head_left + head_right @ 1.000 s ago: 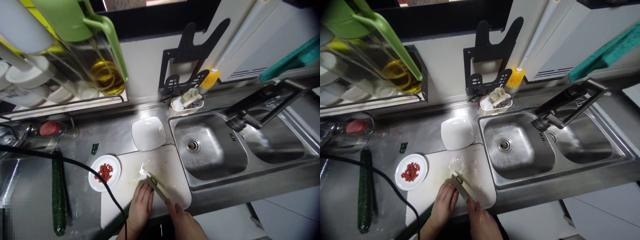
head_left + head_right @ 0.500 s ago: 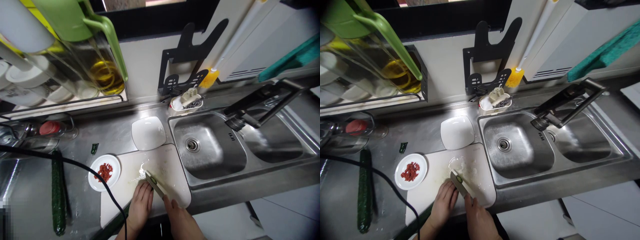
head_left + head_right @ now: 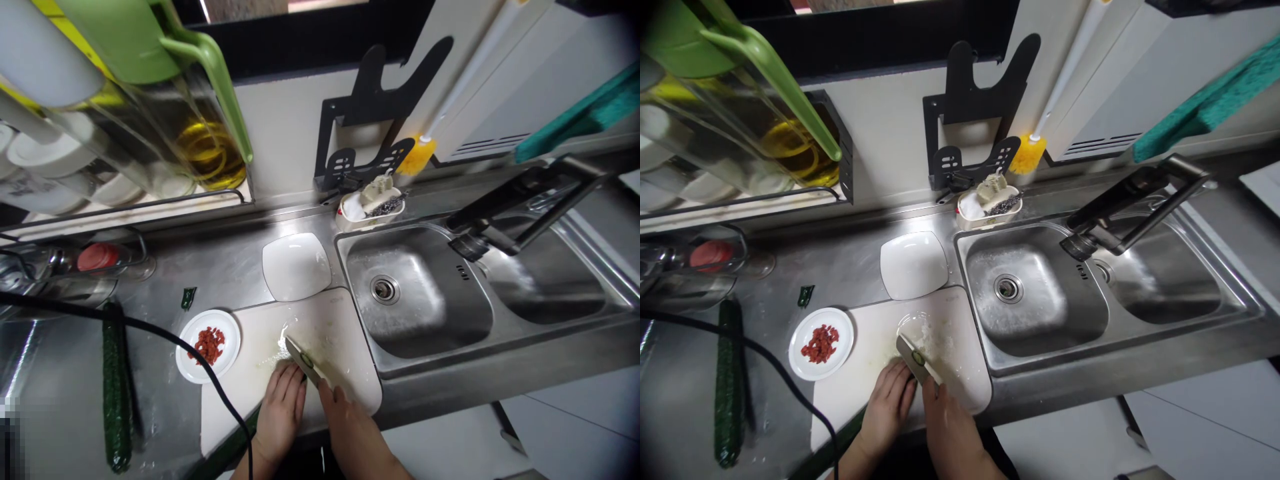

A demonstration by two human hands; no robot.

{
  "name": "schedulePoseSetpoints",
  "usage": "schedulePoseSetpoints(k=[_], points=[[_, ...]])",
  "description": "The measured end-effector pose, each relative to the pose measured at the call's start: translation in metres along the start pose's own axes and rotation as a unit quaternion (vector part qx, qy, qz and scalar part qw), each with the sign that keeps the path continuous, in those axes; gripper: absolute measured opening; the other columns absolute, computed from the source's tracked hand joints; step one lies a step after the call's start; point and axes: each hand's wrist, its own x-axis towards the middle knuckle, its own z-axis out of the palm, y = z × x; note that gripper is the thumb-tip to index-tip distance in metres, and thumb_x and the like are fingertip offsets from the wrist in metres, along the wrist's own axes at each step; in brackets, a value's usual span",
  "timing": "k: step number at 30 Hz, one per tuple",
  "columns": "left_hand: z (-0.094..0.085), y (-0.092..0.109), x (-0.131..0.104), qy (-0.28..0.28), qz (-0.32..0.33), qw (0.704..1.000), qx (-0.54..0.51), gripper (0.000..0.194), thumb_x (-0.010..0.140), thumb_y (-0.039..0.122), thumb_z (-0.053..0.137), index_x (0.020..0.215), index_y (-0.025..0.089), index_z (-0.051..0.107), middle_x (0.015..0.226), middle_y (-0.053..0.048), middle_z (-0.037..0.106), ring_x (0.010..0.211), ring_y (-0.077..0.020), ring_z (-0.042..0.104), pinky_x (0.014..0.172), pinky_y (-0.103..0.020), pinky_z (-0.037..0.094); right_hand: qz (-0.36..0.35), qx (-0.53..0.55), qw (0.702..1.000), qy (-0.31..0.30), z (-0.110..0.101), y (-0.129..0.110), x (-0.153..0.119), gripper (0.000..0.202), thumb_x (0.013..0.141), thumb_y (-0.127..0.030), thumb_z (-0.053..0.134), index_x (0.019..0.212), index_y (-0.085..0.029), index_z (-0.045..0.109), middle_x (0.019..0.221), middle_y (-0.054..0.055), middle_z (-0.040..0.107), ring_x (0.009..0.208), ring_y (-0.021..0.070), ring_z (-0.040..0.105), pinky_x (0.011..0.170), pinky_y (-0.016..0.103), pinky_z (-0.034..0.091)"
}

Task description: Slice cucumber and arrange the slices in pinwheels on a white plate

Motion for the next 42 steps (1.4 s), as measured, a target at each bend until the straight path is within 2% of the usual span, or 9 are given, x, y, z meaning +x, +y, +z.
schedulePoseSetpoints(k=[6, 10, 15, 23, 26, 31, 36, 42], points=[[-0.001, 0.0, 0.001, 0.006, 0.008, 1.0, -0.001, 0.028, 0.092, 0.017, 0.044, 0.116, 0.015, 0.058, 0.113, -0.008, 0.066, 0.11, -0.0217, 0.059, 0.097, -0.043, 0.051, -0.006, 0.003, 1.0, 0.022, 0.008, -0.001, 0.005, 0.049, 0.079, 0.003, 0.04, 0.124, -0.011, 0.056, 0.091, 0.012, 0.07, 0.067, 0.0177, 0.066, 0.058, 0.022, 0.05], [-0.001, -0.001, 0.001, 0.013, 0.007, 1.0, -0.009, 0.03, 0.092, 0.017, 0.044, 0.118, 0.016, 0.057, 0.113, -0.007, 0.066, 0.11, -0.0213, 0.059, 0.096, -0.042, 0.051, -0.006, 0.001, 1.0, 0.0, 0.008, -0.002, 0.01, 0.053, 0.08, 0.004, 0.038, 0.128, -0.012, 0.054, 0.095, 0.012, 0.07, 0.069, 0.0165, 0.065, 0.064, 0.022, 0.051], [-0.001, -0.001, 0.001, 0.014, 0.009, 1.0, -0.013, 0.031, 0.092, 0.017, 0.043, 0.12, 0.017, 0.056, 0.115, -0.008, 0.066, 0.111, -0.0216, 0.059, 0.098, -0.044, 0.05, 0.008, 0.032, 0.999, -0.036, 0.011, -0.003, 0.016, 0.057, 0.078, 0.006, 0.034, 0.129, -0.011, 0.052, 0.102, 0.014, 0.068, 0.079, 0.0193, 0.066, 0.071, 0.026, 0.051], [-0.001, -0.002, 0.001, 0.005, 0.017, 1.0, -0.017, 0.033, 0.093, 0.019, 0.041, 0.124, 0.017, 0.054, 0.115, -0.008, 0.065, 0.111, -0.0208, 0.059, 0.1, -0.044, 0.049, 0.015, 0.089, 0.996, -0.02, 0.01, 0.003, 0.019, 0.058, 0.077, 0.006, 0.032, 0.128, -0.013, 0.052, 0.103, 0.012, 0.066, 0.088, 0.0199, 0.064, 0.075, 0.027, 0.048], [-0.002, -0.002, 0.002, 0.009, 0.014, 1.0, -0.022, 0.033, 0.093, 0.019, 0.042, 0.124, 0.017, 0.053, 0.116, -0.008, 0.065, 0.112, -0.0209, 0.058, 0.099, -0.043, 0.05, 0.034, 0.109, 0.992, -0.044, 0.003, 0.009, 0.013, 0.061, 0.077, 0.008, 0.032, 0.131, -0.014, 0.05, 0.106, 0.012, 0.066, 0.09, 0.0197, 0.065, 0.073, 0.026, 0.048], [-0.004, 0.0, 0.003, 0.007, 0.009, 1.0, -0.027, 0.031, 0.093, 0.019, 0.044, 0.122, 0.017, 0.055, 0.115, -0.008, 0.065, 0.111, -0.0208, 0.059, 0.098, -0.043, 0.05, 0.036, 0.113, 0.991, -0.054, -0.004, 0.016, -0.015, 0.071, 0.071, 0.011, 0.031, 0.134, -0.018, 0.047, 0.104, 0.009, 0.066, 0.074, 0.0167, 0.066, 0.059, 0.022, 0.045], [-0.005, 0.001, 0.001, 0.01, 0.003, 1.0, -0.016, 0.029, 0.092, 0.018, 0.044, 0.118, 0.017, 0.057, 0.112, -0.008, 0.066, 0.112, -0.022, 0.058, 0.099, -0.043, 0.05, 0.022, 0.102, 0.992, -0.074, -0.001, 0.018, -0.037, 0.076, 0.066, 0.012, 0.033, 0.134, -0.019, 0.046, 0.107, 0.01, 0.065, 0.074, 0.0169, 0.067, 0.057, 0.021, 0.043], [-0.001, -0.001, 0.0, 0.025, 0.012, 1.0, -0.013, 0.03, 0.092, 0.019, 0.044, 0.119, 0.017, 0.056, 0.111, -0.008, 0.067, 0.111, -0.0221, 0.059, 0.097, -0.043, 0.051, 0.026, 0.117, 0.99, -0.072, 0.006, 0.021, -0.041, 0.071, 0.069, 0.009, 0.033, 0.134, -0.018, 0.046, 0.104, 0.01, 0.067, 0.072, 0.0157, 0.067, 0.053, 0.019, 0.041]])
